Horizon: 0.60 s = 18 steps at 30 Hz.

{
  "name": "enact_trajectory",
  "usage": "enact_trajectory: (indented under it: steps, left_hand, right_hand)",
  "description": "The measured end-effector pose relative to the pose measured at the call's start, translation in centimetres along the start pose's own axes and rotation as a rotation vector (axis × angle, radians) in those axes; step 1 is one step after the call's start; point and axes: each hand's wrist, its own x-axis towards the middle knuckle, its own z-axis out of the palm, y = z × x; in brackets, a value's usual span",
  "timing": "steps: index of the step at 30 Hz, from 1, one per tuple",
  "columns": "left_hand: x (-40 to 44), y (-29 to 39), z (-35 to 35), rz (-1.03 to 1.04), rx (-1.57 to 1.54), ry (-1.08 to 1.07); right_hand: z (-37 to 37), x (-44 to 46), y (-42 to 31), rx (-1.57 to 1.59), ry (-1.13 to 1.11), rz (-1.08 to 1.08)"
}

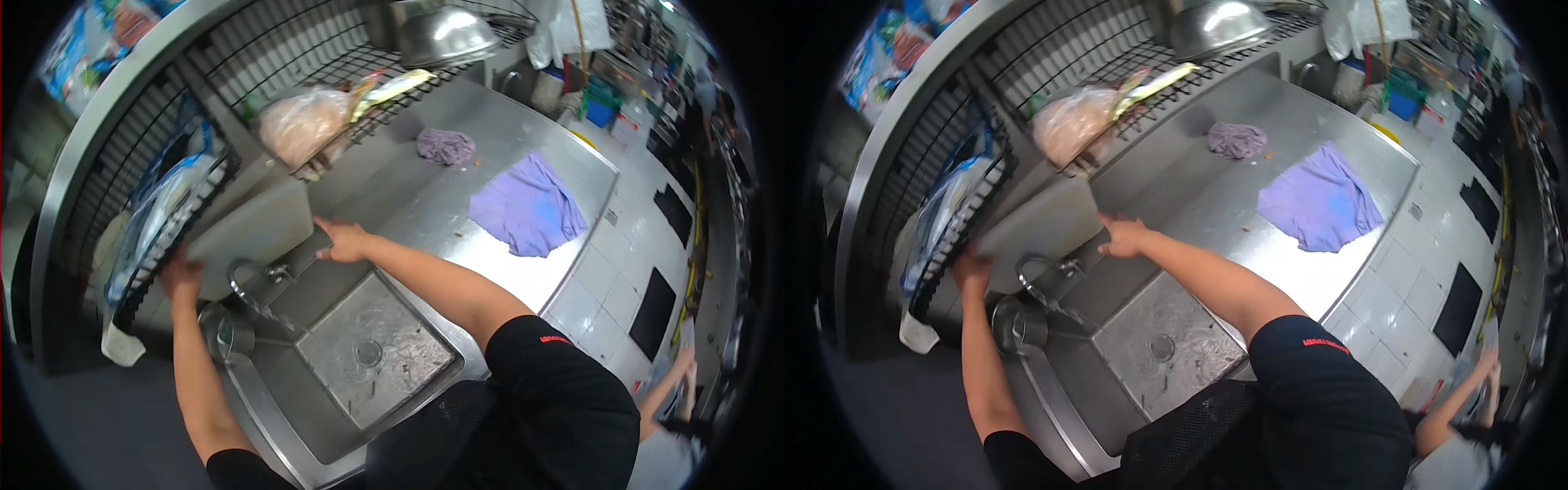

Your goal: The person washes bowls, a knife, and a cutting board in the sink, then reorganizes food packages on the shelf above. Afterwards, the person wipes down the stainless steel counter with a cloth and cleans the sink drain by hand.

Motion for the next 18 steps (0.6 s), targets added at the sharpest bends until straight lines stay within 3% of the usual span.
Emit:
enact_trajectory:
  steps: [1, 2, 3, 4, 6, 7, 8, 9, 10, 12, 13, 15, 18]
  left_hand:
    - [0.4, 0.9, -0.5, 0.03, -0.021, 0.003]
    - [0.6, 1.1, -1.3, -0.083, -0.112, -0.159]
    - [0.5, 1.3, -1.7, -0.204, -0.195, -0.322]
    - [-0.3, 0.9, -0.9, -0.19, -0.2, -0.328]
    - [-1.5, 0.4, 1.8, -0.164, -0.164, -0.153]
    - [-1.3, 0.8, 2.0, -0.155, -0.176, -0.161]
    - [-1.4, 0.7, 1.7, -0.168, -0.201, -0.186]
    - [-1.7, 0.3, 1.7, -0.184, -0.217, -0.212]
    - [-2.2, 0.1, 2.3, -0.193, -0.217, -0.22]
    - [-2.8, -0.2, 3.0, -0.069, -0.325, 0.039]
    - [-4.1, 1.5, 1.8, -0.083, -0.339, 0.239]
    - [-7.8, 3.6, 1.0, -0.219, -0.559, 0.37]
    - [-16.5, 11.5, -0.9, -0.347, -0.872, 0.307]
  right_hand:
    - [0.2, -1.6, 1.7, -0.085, 0.005, -0.013]
    - [0.3, -3.3, 3.6, -0.169, -0.001, -0.027]
    - [-0.1, -4.9, 6.3, -0.24, 0.049, 0.067]
    - [-0.7, -6.8, 9.4, -0.31, 0.095, 0.155]
    - [-4.8, -11.5, 15.4, -0.412, 0.123, 0.441]
    - [-4.9, -14.1, 20.8, -0.505, 0.369, 0.58]
    - [-6.7, -17.1, 24.9, -0.584, 0.455, 0.681]
    - [-11.1, -20.1, 25.7, -0.385, 0.331, 0.865]
    - [-12.0, -22.9, 28.1, -0.415, 0.512, 0.976]
    - [-14.0, -27.2, 27.4, -0.413, 0.609, 1.149]
    - [-13.4, -27.3, 28.1, -0.414, 0.607, 1.146]
    - [-11.2, -26.3, 30.8, -0.607, 0.642, 1.074]
    - [-5.6, -20.1, 32.8, -0.691, 0.703, 0.627]
